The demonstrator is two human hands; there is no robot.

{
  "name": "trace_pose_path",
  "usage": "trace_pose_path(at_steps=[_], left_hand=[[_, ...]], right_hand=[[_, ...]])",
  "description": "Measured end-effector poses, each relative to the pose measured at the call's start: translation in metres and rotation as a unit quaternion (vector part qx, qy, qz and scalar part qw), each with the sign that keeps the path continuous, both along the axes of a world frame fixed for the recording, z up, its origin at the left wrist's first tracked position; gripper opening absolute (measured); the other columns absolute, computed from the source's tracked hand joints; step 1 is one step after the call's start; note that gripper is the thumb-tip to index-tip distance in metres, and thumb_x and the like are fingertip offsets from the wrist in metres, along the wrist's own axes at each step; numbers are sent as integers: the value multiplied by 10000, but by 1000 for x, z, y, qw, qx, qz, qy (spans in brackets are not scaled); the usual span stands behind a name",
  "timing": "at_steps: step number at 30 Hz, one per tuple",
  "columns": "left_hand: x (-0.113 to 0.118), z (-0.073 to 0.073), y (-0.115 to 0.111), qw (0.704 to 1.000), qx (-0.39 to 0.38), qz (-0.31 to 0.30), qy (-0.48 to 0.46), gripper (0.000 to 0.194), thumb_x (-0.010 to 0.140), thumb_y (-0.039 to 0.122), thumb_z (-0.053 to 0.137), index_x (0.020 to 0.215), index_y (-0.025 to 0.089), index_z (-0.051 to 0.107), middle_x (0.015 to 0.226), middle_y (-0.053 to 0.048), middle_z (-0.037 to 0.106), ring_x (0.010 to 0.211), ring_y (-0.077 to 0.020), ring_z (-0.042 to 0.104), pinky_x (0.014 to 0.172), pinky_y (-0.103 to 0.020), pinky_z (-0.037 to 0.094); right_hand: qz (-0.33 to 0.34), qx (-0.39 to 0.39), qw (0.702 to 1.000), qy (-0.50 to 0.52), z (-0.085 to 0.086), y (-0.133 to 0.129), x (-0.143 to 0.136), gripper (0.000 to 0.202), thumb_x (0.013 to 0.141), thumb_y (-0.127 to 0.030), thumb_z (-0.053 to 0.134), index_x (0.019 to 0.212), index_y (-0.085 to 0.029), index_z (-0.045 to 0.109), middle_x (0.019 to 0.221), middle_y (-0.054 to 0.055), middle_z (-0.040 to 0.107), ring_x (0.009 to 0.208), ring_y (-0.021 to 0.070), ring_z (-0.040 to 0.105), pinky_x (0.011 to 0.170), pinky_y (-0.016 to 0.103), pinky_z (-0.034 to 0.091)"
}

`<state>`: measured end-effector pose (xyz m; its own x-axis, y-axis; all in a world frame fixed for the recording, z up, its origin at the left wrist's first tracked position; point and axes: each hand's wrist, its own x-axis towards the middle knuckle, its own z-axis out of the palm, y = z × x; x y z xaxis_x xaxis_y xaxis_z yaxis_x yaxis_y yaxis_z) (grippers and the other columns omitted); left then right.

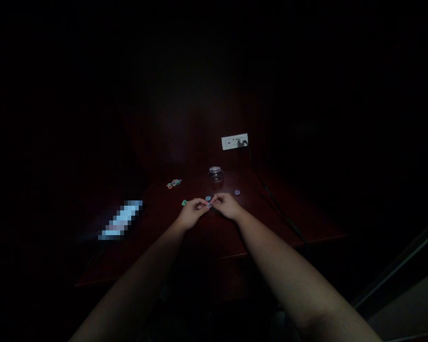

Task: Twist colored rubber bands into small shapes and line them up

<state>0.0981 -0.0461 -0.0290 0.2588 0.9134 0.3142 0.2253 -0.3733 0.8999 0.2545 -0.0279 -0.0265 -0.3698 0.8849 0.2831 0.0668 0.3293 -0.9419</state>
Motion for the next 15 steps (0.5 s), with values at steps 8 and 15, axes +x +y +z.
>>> trace_pose_path(at_steps=[8, 15], left_hand=[[-1, -5, 3, 1000, 8, 4, -5, 174, 647, 264, 602, 745, 124, 565, 688, -29, 600, 611, -103, 544, 578, -210, 411], [-1, -8, 7, 999, 31, 40, -17, 228, 613, 285, 641, 740, 123, 542, 693, -30, 586, 632, -99, 538, 599, -217, 425]], right_hand=[[27, 8, 1000, 6, -2, 1, 1, 138, 610, -257, 572, 628, -129, 521, 475, -49, 455, 418, 56, 385, 427, 188, 297], [20, 14, 1000, -15, -3, 4, 1, 150, 598, -273, 573, 610, -128, 535, 478, -49, 449, 430, 60, 375, 445, 196, 294]])
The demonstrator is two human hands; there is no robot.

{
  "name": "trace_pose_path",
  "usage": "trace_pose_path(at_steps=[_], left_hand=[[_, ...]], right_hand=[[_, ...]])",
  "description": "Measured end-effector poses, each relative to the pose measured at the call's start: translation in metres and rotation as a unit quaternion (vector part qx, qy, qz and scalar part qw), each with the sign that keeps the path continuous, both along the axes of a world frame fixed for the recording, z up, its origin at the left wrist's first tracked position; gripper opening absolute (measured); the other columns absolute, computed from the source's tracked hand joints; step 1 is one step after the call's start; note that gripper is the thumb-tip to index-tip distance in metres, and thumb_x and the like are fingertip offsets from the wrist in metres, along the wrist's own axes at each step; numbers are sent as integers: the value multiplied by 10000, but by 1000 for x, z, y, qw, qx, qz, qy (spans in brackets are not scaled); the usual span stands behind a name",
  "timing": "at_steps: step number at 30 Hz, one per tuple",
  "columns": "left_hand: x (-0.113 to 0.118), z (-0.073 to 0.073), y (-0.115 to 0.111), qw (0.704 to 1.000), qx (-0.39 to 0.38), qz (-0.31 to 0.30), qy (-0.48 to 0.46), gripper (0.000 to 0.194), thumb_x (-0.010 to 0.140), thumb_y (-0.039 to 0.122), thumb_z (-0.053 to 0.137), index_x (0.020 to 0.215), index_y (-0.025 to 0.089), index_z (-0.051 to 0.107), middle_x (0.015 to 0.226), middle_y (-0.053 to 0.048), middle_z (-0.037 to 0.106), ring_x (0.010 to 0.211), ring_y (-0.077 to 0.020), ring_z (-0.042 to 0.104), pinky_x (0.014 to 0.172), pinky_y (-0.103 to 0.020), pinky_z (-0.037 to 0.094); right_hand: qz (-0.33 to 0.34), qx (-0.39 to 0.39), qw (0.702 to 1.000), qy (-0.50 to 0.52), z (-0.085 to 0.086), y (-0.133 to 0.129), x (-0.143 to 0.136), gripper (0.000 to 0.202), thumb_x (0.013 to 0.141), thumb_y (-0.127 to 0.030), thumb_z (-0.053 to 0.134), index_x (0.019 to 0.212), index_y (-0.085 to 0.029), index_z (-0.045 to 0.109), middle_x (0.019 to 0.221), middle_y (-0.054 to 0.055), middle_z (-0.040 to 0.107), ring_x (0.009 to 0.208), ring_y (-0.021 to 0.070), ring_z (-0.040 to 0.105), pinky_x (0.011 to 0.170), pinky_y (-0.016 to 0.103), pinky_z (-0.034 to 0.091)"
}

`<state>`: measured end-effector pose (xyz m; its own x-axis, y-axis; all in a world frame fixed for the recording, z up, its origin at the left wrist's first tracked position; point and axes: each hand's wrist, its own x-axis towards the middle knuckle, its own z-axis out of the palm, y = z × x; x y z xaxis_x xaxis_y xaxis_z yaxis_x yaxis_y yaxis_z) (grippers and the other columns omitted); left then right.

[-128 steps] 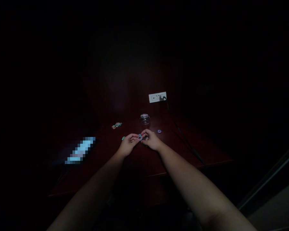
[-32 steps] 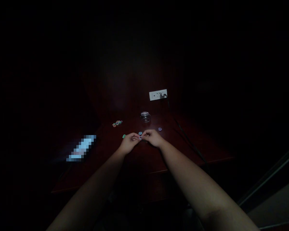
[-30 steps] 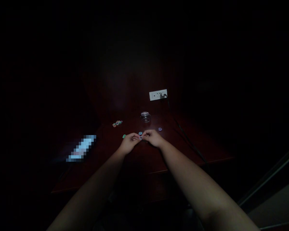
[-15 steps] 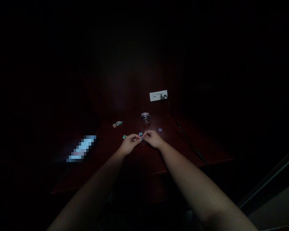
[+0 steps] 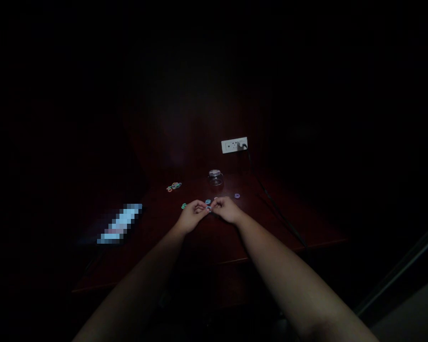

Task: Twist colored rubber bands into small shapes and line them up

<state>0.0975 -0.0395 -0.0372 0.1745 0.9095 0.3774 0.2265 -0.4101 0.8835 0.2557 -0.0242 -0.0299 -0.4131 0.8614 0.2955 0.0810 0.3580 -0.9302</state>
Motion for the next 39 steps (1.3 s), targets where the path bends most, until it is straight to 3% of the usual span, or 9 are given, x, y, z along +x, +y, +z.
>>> trace_pose_path(at_steps=[6, 13, 21, 39], left_hand=[[-1, 1, -3, 1000, -1, -4, 20, 212, 621, 297, 631, 700, 121, 545, 651, -19, 569, 595, -91, 518, 563, -206, 404], [2, 6, -6, 1000, -11, -9, 6, 199, 617, 278, 633, 689, 115, 546, 613, -1, 541, 555, -73, 488, 535, -190, 381], [3, 6, -7, 1000, 1, 4, 6, 148, 623, 190, 612, 709, 116, 518, 616, 6, 516, 554, -60, 457, 526, -178, 364], [1, 4, -5, 1000, 14, 11, 2, 112, 606, 140, 574, 702, 125, 519, 605, 11, 516, 547, -58, 457, 511, -167, 352]], right_hand=[[-12, 20, 999, -32, 0, 0, 1, 112, 605, -239, 547, 585, -134, 516, 479, -44, 451, 448, 67, 384, 445, 191, 284], [-14, 30, 999, -41, 3, -2, 2, 263, 571, -359, 633, 606, -129, 510, 463, -60, 414, 425, 51, 332, 416, 182, 243], [-7, -5, 999, -33, -2, 1, 1, 300, 559, -397, 646, 603, -126, 524, 469, -44, 461, 432, 67, 393, 442, 201, 309], [-17, 54, 994, -93, 2, 1, 1, 216, 669, -292, 549, 695, -99, 643, 473, -11, 521, 445, 78, 428, 473, 209, 343]])
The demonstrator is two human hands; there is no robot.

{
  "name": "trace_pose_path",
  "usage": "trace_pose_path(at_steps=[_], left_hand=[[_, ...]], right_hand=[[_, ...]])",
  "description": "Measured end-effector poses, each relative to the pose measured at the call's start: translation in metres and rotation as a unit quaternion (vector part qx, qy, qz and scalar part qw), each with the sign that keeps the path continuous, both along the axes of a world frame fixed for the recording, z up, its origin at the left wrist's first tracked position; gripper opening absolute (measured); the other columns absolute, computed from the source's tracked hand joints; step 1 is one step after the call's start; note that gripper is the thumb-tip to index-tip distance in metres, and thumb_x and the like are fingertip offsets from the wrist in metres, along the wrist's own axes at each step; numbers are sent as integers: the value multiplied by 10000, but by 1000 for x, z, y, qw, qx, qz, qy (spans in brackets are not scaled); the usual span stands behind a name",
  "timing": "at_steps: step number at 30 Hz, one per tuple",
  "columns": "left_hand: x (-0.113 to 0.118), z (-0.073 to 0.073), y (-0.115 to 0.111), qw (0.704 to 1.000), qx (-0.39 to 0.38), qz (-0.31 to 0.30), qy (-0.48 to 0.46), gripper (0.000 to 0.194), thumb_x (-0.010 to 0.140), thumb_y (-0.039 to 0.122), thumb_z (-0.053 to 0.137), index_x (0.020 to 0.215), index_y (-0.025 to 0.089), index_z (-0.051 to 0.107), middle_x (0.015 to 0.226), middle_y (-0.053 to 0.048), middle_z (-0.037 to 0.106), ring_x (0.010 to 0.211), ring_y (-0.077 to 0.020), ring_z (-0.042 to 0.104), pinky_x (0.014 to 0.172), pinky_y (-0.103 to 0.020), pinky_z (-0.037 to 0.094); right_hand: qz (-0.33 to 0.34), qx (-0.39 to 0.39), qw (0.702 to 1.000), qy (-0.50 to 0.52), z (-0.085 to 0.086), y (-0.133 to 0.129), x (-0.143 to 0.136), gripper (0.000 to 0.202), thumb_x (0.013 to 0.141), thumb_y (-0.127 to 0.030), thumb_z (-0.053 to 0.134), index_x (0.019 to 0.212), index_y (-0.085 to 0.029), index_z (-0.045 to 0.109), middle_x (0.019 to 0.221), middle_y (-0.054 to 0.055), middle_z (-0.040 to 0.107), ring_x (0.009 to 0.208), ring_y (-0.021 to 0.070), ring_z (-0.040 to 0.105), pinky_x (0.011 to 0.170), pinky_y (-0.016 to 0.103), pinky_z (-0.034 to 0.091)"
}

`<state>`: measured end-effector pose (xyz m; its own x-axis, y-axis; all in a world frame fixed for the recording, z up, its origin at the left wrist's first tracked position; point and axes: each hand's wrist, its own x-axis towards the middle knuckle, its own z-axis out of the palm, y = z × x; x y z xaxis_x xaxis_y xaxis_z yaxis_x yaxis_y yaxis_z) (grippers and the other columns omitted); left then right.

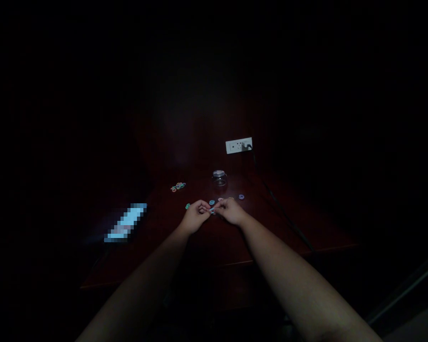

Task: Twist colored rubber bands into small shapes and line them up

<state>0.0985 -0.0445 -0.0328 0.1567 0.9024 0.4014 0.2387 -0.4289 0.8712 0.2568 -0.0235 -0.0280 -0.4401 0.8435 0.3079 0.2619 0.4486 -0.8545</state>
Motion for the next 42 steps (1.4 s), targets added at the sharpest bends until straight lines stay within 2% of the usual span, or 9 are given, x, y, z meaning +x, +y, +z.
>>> trace_pose_path(at_steps=[12, 19, 32, 42], left_hand=[[0, 1, -1, 1000, 1, 8, -10, 116, 600, 90, 555, 709, 122, 533, 622, 0, 535, 568, -64, 477, 524, -169, 366], [1, 1, -2, 1000, -7, 12, -13, 111, 601, 86, 542, 705, 125, 528, 621, 6, 539, 556, -57, 470, 511, -162, 349], [1, 3, -3, 1000, 4, 19, 15, 107, 610, 79, 528, 705, 126, 542, 619, 7, 529, 567, -64, 469, 533, -175, 371], [1, 2, -2, 999, -17, 4, 34, 93, 642, 154, 553, 725, 118, 574, 657, -26, 586, 589, -83, 513, 570, -202, 408]], right_hand=[[5, -29, 999, 35, -2, 1, -1, 207, 672, -300, 547, 698, -108, 621, 537, 7, 544, 443, 75, 435, 430, 193, 339], [4, -22, 999, 32, 0, -1, 0, 216, 675, -314, 537, 648, -111, 608, 481, -10, 508, 423, 75, 427, 429, 196, 333], [5, -37, 998, 50, 1, -3, -1, 233, 627, -349, 579, 641, -117, 556, 498, -25, 477, 440, 68, 409, 424, 192, 313], [1, -44, 997, 59, 0, -2, -3, 262, 596, -379, 607, 618, -129, 530, 462, -43, 458, 420, 64, 394, 411, 187, 296]])
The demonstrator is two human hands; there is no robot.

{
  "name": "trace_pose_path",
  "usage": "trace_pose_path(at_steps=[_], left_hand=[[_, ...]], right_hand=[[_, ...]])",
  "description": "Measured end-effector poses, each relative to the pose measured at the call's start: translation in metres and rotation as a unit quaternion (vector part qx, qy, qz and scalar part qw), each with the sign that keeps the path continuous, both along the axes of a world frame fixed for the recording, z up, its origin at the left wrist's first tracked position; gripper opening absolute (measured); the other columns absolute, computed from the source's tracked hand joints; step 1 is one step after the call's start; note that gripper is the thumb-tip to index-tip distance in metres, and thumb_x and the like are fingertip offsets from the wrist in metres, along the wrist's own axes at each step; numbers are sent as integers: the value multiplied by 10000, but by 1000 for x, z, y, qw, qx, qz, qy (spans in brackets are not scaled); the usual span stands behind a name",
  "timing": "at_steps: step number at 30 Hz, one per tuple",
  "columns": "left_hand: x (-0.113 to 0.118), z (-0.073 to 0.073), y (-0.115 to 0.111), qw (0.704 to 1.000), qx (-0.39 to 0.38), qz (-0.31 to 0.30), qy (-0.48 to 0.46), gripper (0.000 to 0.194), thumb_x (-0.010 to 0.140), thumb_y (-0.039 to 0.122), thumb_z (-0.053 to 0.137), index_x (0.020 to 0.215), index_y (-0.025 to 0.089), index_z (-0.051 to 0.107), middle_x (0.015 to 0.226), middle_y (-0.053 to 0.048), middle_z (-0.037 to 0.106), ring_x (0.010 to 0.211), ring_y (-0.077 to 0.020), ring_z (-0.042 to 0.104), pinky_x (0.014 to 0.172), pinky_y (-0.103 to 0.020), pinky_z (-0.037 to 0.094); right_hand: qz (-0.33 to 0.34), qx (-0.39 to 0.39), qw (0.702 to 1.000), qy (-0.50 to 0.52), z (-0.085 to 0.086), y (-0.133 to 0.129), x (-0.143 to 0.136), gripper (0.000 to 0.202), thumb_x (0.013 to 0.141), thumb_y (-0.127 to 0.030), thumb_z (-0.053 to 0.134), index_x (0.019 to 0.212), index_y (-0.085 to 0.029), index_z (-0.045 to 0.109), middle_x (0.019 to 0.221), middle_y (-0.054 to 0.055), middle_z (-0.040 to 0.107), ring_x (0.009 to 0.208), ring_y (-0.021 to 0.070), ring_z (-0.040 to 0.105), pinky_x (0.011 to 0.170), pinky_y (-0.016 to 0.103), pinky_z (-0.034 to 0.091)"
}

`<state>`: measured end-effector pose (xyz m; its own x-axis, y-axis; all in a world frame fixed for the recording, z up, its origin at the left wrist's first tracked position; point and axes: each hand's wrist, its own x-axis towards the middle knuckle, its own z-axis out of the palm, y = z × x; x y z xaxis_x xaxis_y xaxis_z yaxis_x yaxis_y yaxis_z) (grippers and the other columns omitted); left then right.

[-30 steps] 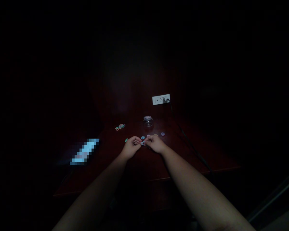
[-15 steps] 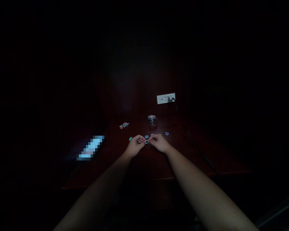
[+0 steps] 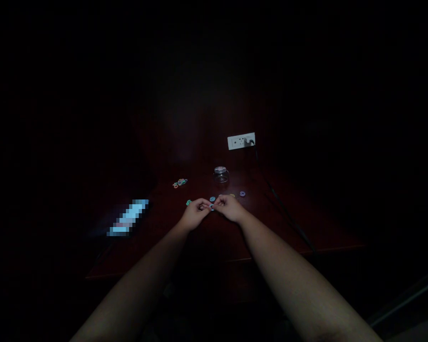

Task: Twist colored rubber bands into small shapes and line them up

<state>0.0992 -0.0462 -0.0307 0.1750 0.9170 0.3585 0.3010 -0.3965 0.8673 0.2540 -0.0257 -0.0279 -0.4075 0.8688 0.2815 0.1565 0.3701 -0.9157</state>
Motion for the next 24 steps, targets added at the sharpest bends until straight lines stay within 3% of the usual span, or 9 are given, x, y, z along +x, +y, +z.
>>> trace_pose_path(at_steps=[5, 8, 13, 18, 24], left_hand=[[-3, 5, -2, 999, 18, 33, 1, 91, 648, 193, 557, 703, 123, 577, 641, -24, 582, 584, -88, 511, 565, -199, 405], [-9, 12, 0, 997, 28, 76, 1, 133, 646, 230, 562, 723, 126, 587, 622, -16, 569, 557, -81, 492, 542, -189, 392], [-20, 26, 17, 990, 47, 123, 50, 168, 630, 260, 564, 729, 128, 592, 641, -21, 577, 567, -90, 499, 559, -198, 401], [-18, 35, 41, 976, 37, 117, 178, 100, 626, 230, 545, 671, 156, 594, 610, -9, 585, 536, -93, 500, 536, -196, 384], [-11, 45, 60, 939, 59, 130, 312, 62, 619, 216, 547, 647, 181, 591, 604, -11, 586, 528, -111, 489, 516, -209, 339]], right_hand=[[-5, -46, 996, 72, 0, 1, -2, 300, 684, -433, 495, 603, -144, 495, 506, -27, 496, 361, 52, 398, 377, 187, 315], [-64, -69, 988, 121, 0, 7, -1, 316, 702, -448, 452, 601, -152, 491, 472, -34, 479, 330, 54, 369, 354, 191, 306], [-167, -12, 980, 112, 6, 12, 4, 333, 720, -396, 429, 495, -153, 471, 466, -5, 500, 399, 73, 402, 404, 198, 299], [-160, -2, 984, 76, 8, 13, 5, 326, 726, -386, 418, 496, -162, 471, 442, -16, 477, 405, 81, 391, 427, 207, 297], [-132, -16, 988, 78, 3, 18, 2, 308, 726, -383, 427, 521, -160, 481, 442, -23, 470, 403, 80, 408, 425, 200, 302]])
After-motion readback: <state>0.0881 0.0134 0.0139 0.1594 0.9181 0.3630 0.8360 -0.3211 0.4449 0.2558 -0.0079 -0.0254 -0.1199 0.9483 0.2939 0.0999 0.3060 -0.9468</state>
